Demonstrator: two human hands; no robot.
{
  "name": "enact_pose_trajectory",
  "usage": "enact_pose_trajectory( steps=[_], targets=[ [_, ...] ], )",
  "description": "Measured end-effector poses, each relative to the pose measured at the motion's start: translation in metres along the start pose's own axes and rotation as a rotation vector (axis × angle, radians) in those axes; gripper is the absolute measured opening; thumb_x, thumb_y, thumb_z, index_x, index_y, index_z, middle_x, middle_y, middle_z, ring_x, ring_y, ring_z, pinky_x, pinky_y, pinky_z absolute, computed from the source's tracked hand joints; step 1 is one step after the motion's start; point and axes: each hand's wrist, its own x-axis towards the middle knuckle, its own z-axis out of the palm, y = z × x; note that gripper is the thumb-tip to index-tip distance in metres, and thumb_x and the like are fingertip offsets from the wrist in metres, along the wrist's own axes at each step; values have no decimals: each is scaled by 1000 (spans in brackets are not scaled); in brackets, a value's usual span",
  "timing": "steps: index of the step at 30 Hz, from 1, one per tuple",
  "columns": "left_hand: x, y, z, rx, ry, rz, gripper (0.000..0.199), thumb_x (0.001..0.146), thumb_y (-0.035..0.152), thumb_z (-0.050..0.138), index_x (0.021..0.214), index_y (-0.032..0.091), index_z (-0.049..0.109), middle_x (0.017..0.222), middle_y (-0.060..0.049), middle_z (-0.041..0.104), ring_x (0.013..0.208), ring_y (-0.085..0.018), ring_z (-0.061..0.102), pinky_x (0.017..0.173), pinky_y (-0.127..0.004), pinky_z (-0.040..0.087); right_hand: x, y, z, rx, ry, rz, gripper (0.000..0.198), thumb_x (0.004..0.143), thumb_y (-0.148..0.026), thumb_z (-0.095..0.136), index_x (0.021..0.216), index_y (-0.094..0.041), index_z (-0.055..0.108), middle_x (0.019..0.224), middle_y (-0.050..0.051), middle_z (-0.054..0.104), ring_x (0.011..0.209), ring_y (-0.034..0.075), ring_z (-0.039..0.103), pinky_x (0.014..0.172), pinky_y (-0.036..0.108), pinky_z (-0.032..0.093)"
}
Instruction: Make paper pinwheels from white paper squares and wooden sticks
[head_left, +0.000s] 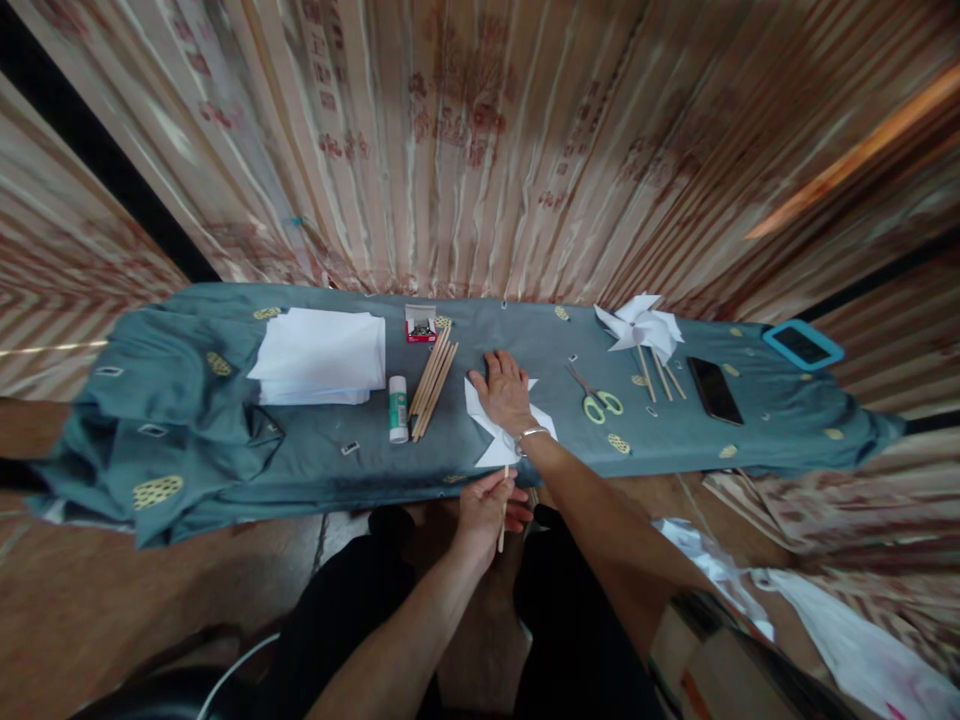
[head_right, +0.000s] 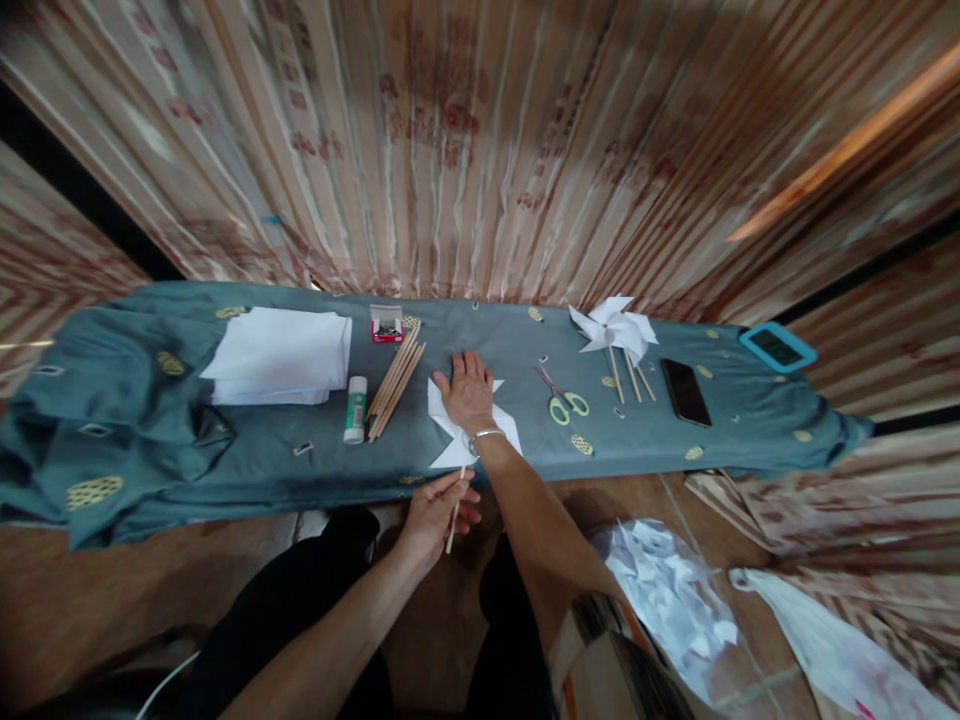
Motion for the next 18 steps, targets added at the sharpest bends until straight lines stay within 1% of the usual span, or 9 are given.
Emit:
enact_pose_trajectory(
  steps=[3,6,12,18],
  targets=[
    [-1,1,1,-19,18,-11,22,84,19,61,101,7,65,59,0,64,37,-9,57,35,-16,35,0,-1,0,4,8,6,54,98,-47,36,135,-11,49,145,18,46,135,30,38,107,47,30],
    [-2,1,1,-24,6,-2,22,85,18,59,102,6,64,59,0,64,37,-8,57,35,-16,35,0,-1,1,1,10,12,54,98,-47,36,136,-10,48,145,18,46,135,31,37,107,46,29],
    [0,-2,0,-14,-3,14,27,80,26,67,100,8,66,60,0,64,38,-9,57,36,-17,35,-1,-1,1,-2,8,5,54,98,-46,35,136,-10,48,145,19,46,135,30,37,107,47,29],
    [3,-5,-1,-40,6,5,23,81,20,64,100,8,66,59,-1,64,38,-10,57,36,-18,36,-1,0,3,7,30,5,54,98,-47,34,135,-11,49,144,18,47,134,31,38,107,47,29]
  ],
)
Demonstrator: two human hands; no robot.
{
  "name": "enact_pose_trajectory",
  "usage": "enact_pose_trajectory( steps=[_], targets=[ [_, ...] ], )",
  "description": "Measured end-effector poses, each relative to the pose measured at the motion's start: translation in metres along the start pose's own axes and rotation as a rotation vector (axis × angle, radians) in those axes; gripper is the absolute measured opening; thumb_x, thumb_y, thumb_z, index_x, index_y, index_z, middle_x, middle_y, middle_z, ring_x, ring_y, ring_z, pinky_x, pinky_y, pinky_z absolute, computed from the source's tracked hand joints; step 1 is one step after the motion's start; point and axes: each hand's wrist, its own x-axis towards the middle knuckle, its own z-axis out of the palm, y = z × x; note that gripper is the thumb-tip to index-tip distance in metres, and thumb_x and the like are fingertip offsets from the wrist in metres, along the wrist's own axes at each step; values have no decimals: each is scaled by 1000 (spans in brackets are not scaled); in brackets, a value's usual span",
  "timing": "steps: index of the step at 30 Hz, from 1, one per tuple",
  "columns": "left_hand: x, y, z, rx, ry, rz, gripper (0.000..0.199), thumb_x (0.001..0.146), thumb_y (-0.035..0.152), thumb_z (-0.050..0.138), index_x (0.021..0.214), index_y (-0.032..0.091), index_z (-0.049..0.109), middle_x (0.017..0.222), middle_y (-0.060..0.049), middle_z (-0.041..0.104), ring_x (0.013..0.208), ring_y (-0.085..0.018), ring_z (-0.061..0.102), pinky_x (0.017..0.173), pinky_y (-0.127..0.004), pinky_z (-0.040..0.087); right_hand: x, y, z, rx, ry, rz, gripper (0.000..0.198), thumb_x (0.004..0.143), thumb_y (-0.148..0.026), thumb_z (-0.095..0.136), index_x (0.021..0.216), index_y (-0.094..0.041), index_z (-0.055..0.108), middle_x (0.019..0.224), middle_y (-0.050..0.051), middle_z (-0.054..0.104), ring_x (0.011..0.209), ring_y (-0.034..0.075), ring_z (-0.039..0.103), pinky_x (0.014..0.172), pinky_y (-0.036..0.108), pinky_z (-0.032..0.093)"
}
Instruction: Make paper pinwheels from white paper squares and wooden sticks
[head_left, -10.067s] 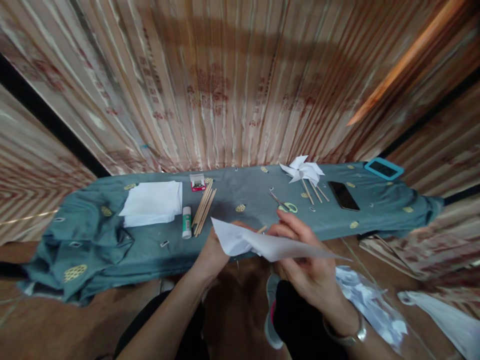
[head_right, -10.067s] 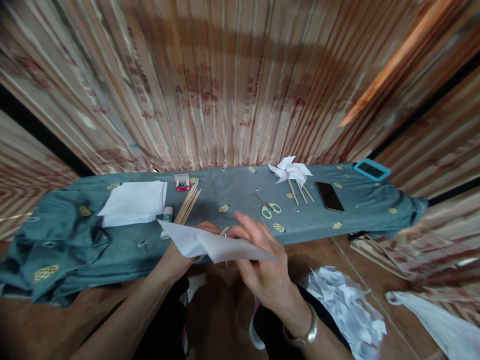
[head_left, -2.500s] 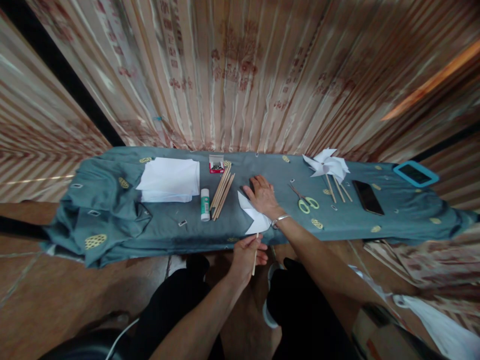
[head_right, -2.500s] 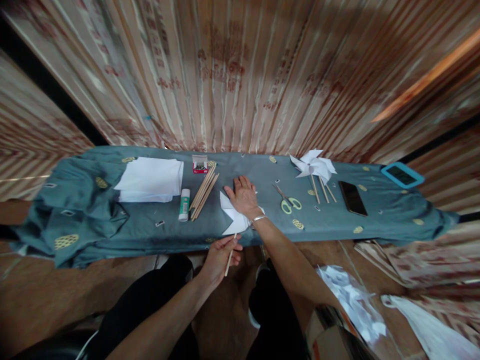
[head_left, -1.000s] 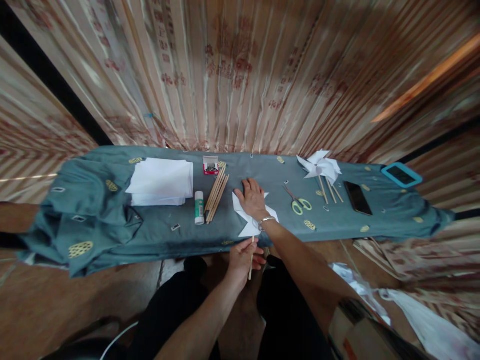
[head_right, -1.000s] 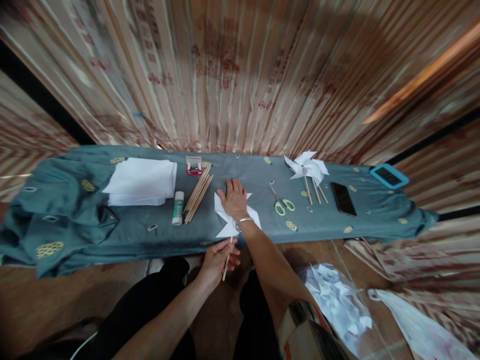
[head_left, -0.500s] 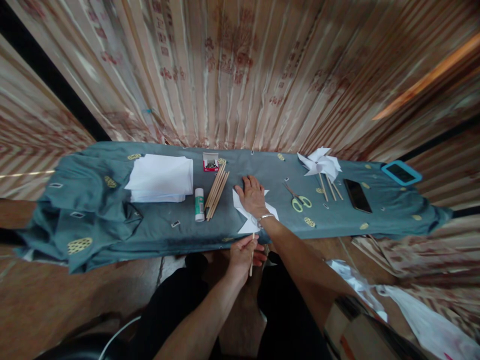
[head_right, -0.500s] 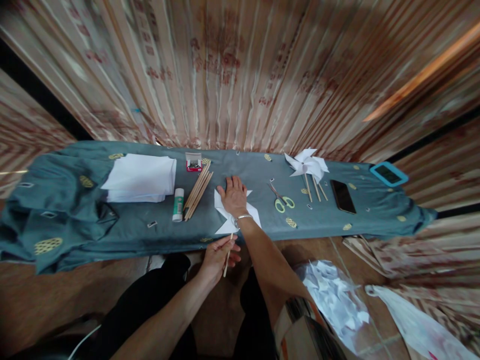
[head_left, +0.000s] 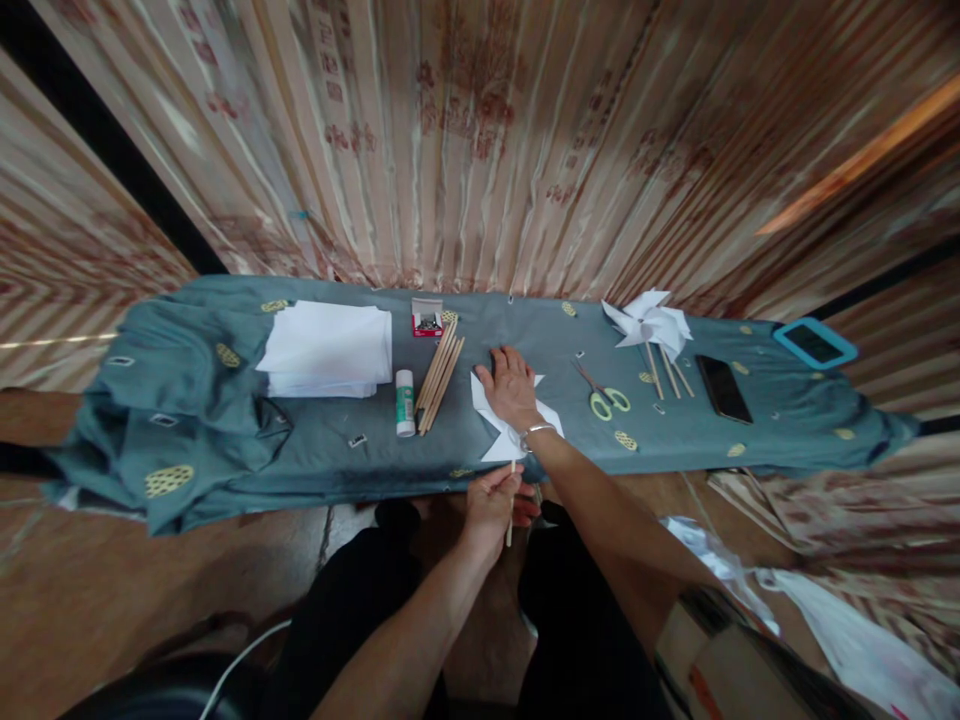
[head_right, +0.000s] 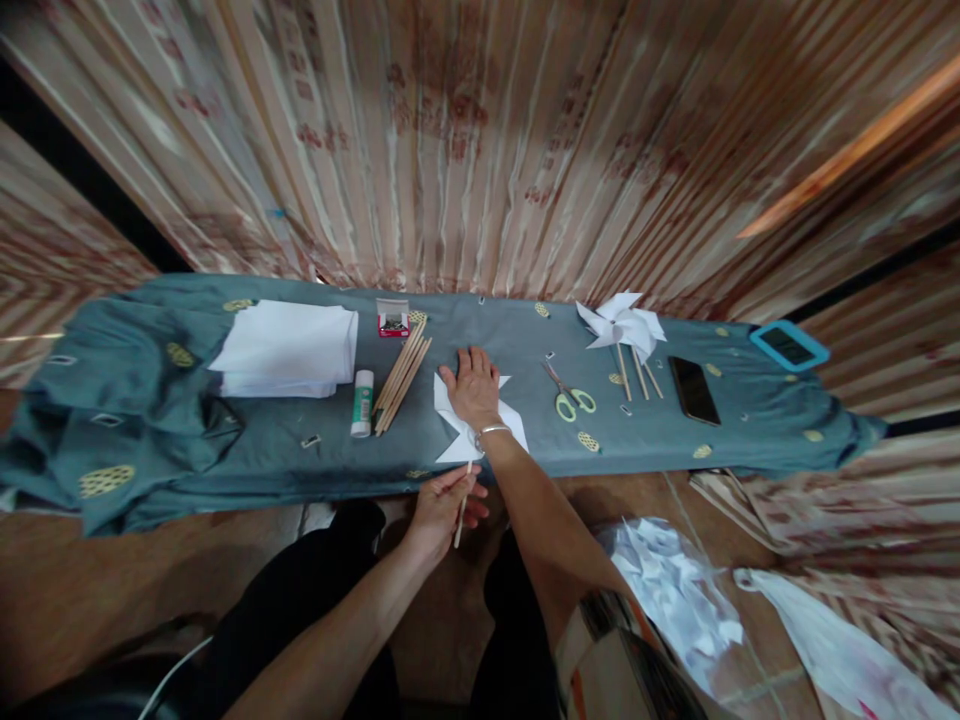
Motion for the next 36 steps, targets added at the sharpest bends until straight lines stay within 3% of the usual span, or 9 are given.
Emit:
enact_pose_trajectory(
  steps=[19,27,36],
  targets=[
    [-4,2,3,-44,-9,-16,22,83,16,59,101,6,65,58,-1,64,38,-10,58,35,-18,37,0,0,0,-13,-15,-1,55,98,-46,34,136,-8,47,145,19,45,136,30,36,108,45,27],
    [-5,4,0,-53,-25,9,24,80,20,64,99,7,65,59,-1,65,40,-11,59,37,-18,39,0,1,-2,71,-15,13,52,97,-46,38,134,-11,50,145,19,46,135,30,37,108,47,28],
    [-7,8,-1,-50,-5,4,24,81,20,63,100,6,64,63,-3,65,40,-11,59,41,-20,43,4,9,-2,210,18,50,65,96,-56,28,134,-8,50,142,22,48,135,30,41,109,49,29]
  ],
)
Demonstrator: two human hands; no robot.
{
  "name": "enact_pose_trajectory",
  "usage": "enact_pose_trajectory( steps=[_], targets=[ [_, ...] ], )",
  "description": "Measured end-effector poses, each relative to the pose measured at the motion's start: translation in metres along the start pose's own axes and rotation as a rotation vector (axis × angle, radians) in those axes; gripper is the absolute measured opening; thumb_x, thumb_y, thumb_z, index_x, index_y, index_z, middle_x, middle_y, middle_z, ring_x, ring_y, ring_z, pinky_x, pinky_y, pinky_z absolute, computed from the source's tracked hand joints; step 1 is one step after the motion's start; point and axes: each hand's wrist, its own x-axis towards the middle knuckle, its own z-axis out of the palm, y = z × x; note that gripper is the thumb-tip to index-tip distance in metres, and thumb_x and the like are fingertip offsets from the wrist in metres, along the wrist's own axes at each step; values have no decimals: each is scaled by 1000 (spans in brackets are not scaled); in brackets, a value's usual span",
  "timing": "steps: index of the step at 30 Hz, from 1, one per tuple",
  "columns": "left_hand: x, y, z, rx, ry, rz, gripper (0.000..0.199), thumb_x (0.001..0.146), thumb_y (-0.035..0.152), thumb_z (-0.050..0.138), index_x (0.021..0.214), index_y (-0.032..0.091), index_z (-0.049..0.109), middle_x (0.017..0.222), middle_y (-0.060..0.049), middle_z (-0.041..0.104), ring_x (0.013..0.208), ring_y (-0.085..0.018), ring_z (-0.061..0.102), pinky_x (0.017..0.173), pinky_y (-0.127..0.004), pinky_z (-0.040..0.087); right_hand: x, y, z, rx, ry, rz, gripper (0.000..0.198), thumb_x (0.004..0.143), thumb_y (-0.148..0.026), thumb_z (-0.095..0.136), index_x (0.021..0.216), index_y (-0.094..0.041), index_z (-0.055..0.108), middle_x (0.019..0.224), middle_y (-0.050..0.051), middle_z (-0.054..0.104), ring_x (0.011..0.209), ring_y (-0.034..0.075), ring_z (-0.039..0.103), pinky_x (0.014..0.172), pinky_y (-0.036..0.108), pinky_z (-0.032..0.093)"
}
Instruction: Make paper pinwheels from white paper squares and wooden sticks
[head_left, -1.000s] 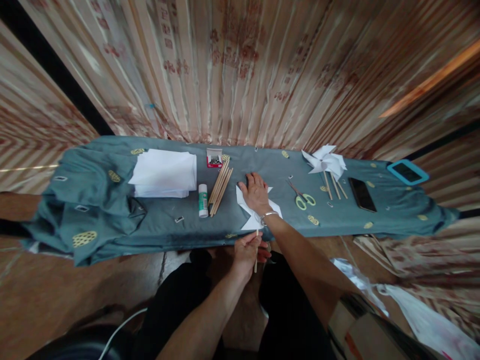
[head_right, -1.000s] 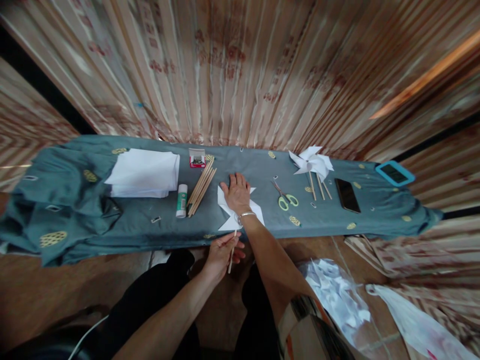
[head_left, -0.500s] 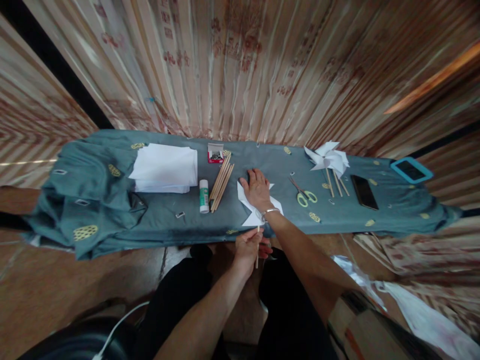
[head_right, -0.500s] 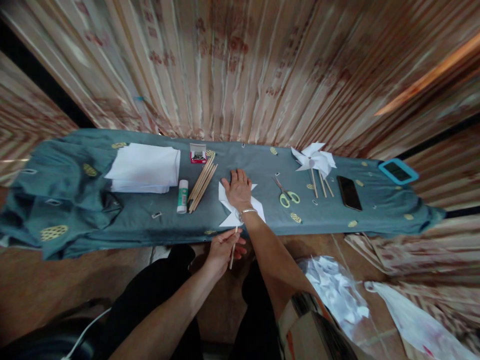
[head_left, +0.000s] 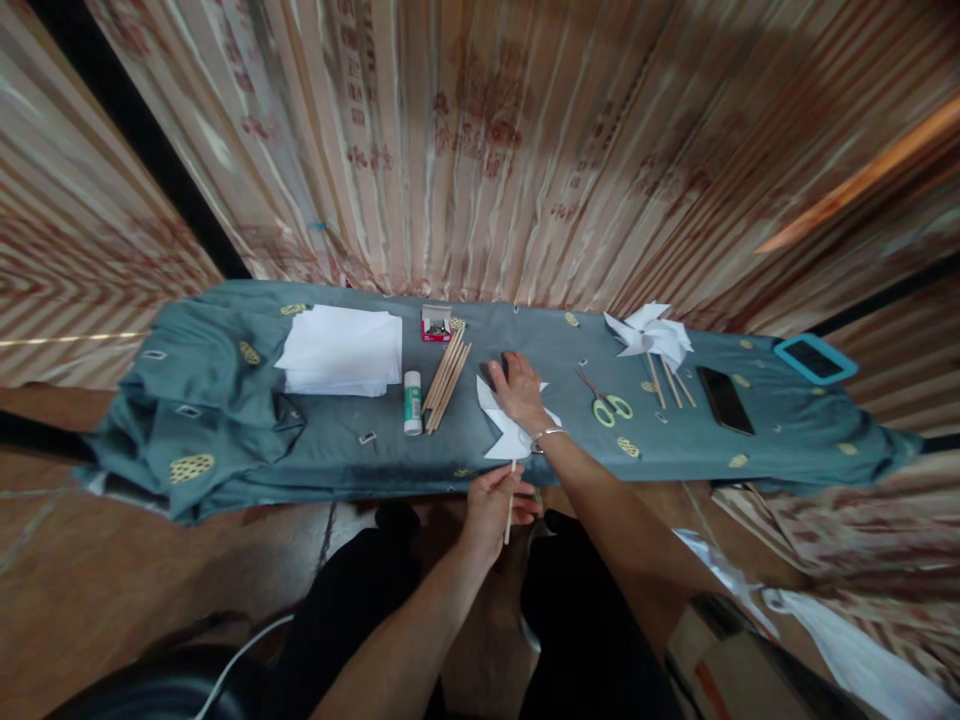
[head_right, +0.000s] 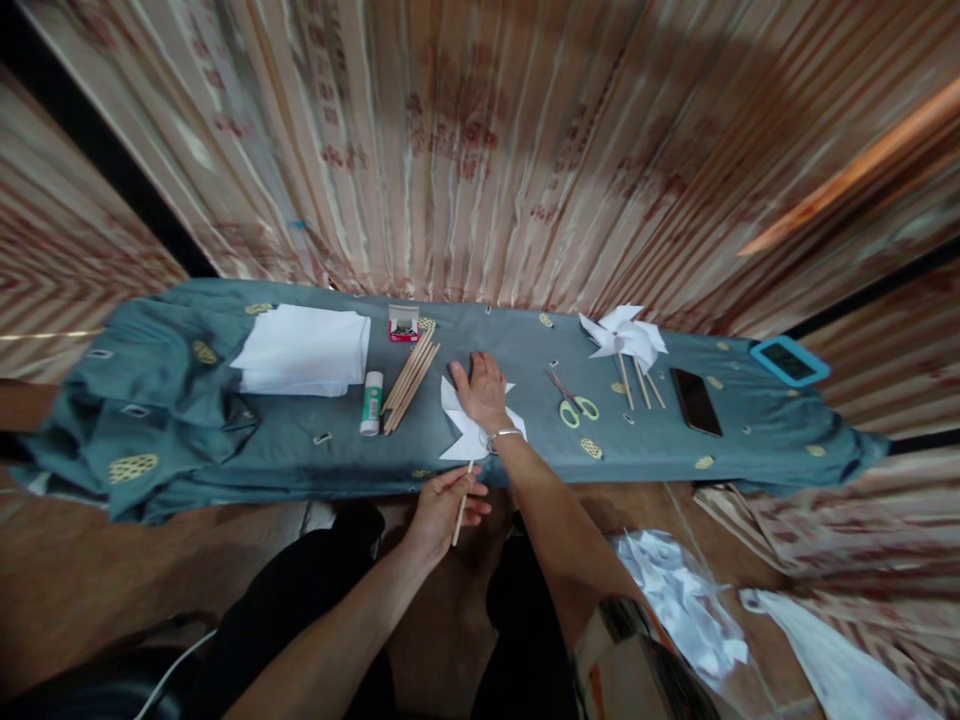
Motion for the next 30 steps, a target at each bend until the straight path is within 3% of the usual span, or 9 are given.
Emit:
enact_pose_trajectory(
  steps=[6,11,17,24,27,30],
  targets=[
    [-3,2,2,1,-1,2,22,83,20,62,100,6,64,63,-3,66,41,-11,60,41,-20,43,0,5,-6,20,38,-33,70,97,-55,21,131,-2,52,137,24,52,133,28,43,111,42,31],
    [-8,4,3,-25,-19,7,18,83,18,61,98,6,63,62,-3,65,41,-12,61,41,-20,44,-2,1,-12,5,66,-86,66,97,-55,24,130,-6,54,138,23,51,133,29,42,109,45,31],
    [-9,6,6,-17,-8,-11,16,90,12,49,98,6,61,61,-1,64,39,-11,60,37,-19,41,-7,-8,-22,-193,43,-178,63,96,-53,33,132,-5,52,141,23,49,133,33,41,105,48,33],
    [-7,4,6,12,-8,-8,15,89,14,52,98,7,63,63,-2,65,40,-11,60,39,-19,43,-8,-13,-31,-329,10,-303,60,97,-49,37,132,-4,51,140,23,51,132,34,41,104,47,32],
    [-5,2,4,22,-12,-4,16,88,17,55,99,8,63,64,-2,65,41,-11,60,41,-20,43,-7,-13,-31,-311,-6,-336,56,98,-45,36,132,-4,51,139,23,51,132,33,42,103,46,33],
    [-4,0,3,24,-20,-4,19,85,21,61,99,8,63,66,-3,66,41,-11,61,42,-20,45,-6,-12,-28,-159,-7,-276,53,98,-44,36,129,-5,54,137,22,53,130,32,44,105,45,34]
  ],
)
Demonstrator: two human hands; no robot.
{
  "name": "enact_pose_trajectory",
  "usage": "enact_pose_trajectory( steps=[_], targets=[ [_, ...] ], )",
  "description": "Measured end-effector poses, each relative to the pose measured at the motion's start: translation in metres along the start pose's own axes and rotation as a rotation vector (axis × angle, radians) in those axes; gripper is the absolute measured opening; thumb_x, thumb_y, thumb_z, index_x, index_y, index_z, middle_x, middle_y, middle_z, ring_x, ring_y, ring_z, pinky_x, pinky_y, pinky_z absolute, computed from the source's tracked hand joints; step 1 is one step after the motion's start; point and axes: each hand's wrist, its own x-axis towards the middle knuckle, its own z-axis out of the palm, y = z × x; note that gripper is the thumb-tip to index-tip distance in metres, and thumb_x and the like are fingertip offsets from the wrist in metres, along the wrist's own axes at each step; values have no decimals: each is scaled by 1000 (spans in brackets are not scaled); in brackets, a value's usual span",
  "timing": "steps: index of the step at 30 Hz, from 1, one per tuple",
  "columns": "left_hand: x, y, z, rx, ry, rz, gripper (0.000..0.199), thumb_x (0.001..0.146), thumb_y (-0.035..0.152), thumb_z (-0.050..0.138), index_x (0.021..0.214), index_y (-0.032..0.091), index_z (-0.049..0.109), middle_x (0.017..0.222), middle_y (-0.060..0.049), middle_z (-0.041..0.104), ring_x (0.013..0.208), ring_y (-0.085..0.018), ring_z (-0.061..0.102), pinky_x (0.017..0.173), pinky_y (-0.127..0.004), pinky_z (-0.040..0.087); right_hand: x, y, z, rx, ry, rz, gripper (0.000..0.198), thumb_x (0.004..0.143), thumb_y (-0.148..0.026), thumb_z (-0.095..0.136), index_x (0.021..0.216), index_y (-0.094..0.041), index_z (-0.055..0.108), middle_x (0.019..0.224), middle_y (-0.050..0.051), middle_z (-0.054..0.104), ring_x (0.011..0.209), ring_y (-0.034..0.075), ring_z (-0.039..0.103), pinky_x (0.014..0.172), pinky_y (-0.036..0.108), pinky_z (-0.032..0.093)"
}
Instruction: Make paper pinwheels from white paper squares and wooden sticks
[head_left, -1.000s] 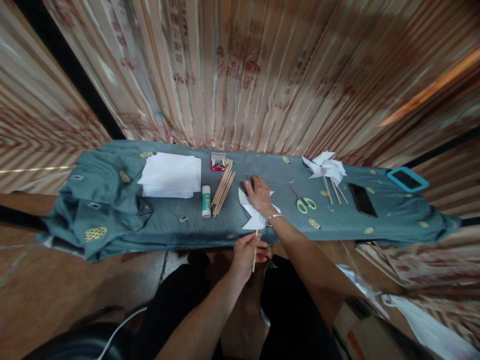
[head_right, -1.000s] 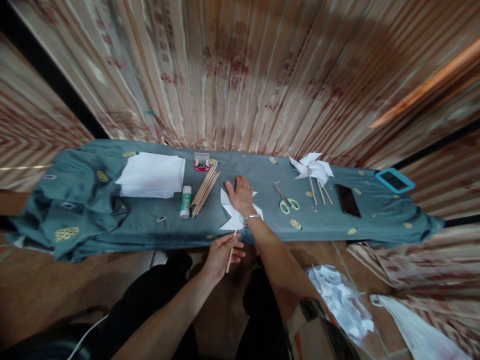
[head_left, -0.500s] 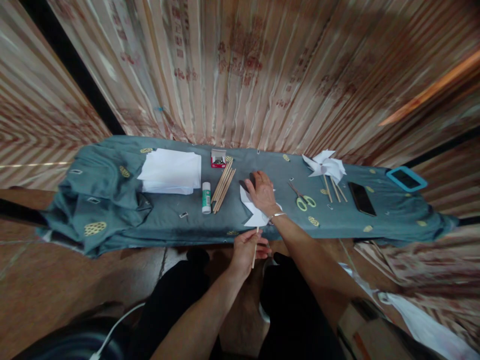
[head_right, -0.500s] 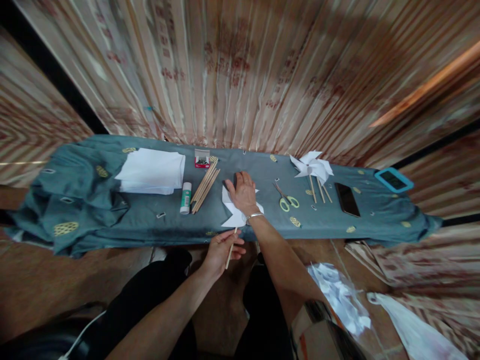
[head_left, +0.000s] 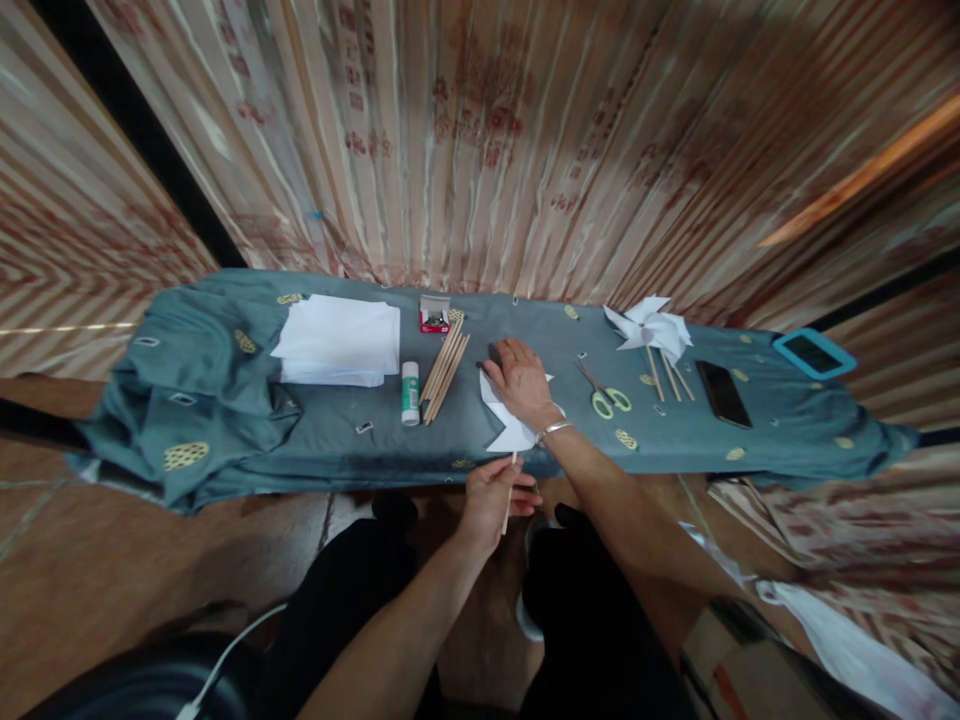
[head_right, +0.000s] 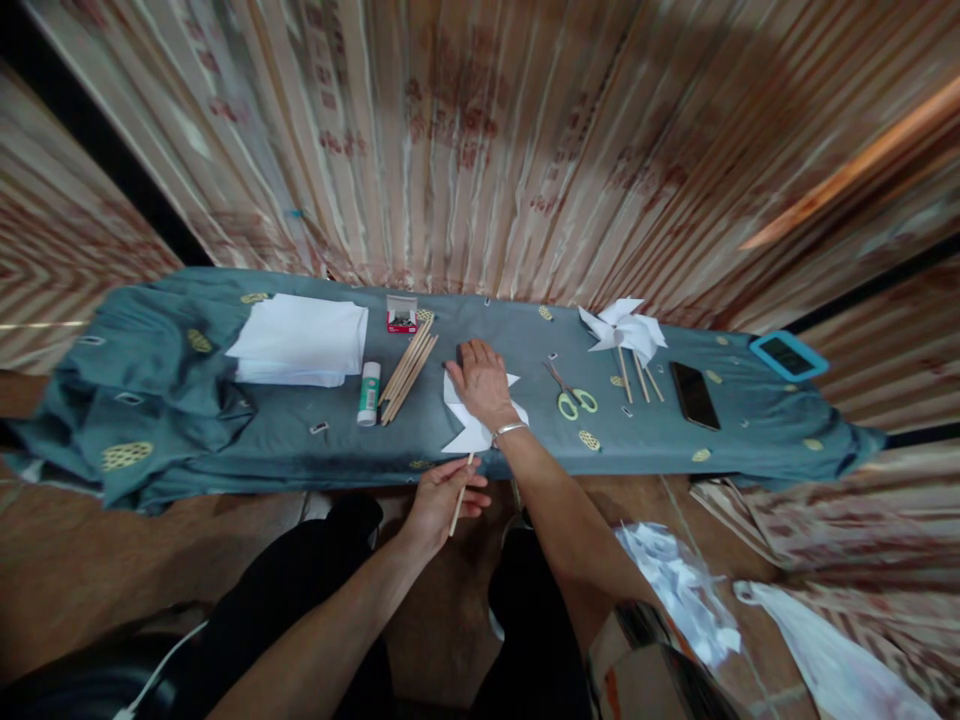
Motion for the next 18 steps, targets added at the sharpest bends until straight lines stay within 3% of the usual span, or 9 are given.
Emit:
enact_pose_trajectory(
  steps=[5,10,13,18],
  targets=[
    [0,0,-1,-7,-4,7,18,86,19,59,100,8,62,66,-3,66,42,-11,61,41,-19,44,7,10,4,249,95,179,51,98,-47,31,121,-13,61,124,17,64,119,28,56,101,40,39],
    [0,3,0,3,12,23,18,86,19,59,100,8,63,64,-2,66,41,-11,61,42,-20,45,7,28,-15,341,196,303,58,97,-54,23,109,-16,65,106,14,71,98,25,65,87,36,46],
    [0,7,1,4,13,47,19,87,16,56,101,6,63,64,-3,67,40,-11,61,41,-20,45,-8,38,-32,389,273,369,62,95,-58,23,105,-14,66,100,15,72,94,26,64,85,38,46],
    [1,15,6,13,16,112,19,86,14,56,102,6,65,63,-3,67,40,-10,61,41,-19,46,-47,49,-47,476,390,453,64,92,-58,29,109,-9,67,112,20,69,105,28,61,93,43,43]
  ],
)
